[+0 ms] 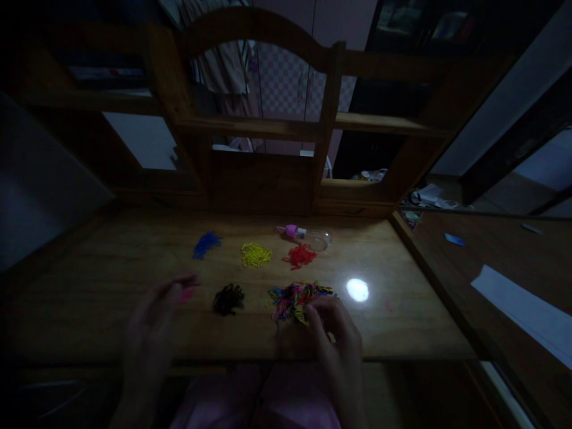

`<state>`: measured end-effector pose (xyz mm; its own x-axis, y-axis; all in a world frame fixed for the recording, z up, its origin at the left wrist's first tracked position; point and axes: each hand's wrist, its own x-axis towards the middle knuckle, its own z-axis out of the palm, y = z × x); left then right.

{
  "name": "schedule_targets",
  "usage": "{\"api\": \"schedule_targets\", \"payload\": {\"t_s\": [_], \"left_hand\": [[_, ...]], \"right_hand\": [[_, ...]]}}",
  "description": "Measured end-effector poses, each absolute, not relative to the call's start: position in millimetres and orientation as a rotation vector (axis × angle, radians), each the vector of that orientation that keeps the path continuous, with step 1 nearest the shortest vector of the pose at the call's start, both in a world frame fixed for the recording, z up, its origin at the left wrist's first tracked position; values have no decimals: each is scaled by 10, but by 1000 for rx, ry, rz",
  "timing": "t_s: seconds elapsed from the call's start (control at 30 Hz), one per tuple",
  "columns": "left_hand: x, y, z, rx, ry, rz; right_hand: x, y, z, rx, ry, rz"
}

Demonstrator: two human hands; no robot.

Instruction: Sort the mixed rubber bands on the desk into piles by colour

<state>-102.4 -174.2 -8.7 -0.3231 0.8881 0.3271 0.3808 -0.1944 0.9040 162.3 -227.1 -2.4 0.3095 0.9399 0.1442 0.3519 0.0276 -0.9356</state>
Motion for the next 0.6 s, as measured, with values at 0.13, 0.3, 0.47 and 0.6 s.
{"api": "schedule_targets", "payload": {"t_s": [0.13,0.3,0.47,0.6], "left_hand": [[-489,-2008,33,1618,1311,1076],[-156,-2166,34,1661,1229,972],[-376,-2102,4,1717,1306,1052],[-991,-1867,-168,1779,1635,1199]], "right_hand": [[1523,-2295,-27,-1499,-1166,874],[1359,-2396,77,-1468,-1247,934],[1308,-2405,47,-1463,-1220,886],[1478,-2332,-17,-1481,-1154,738]]}}
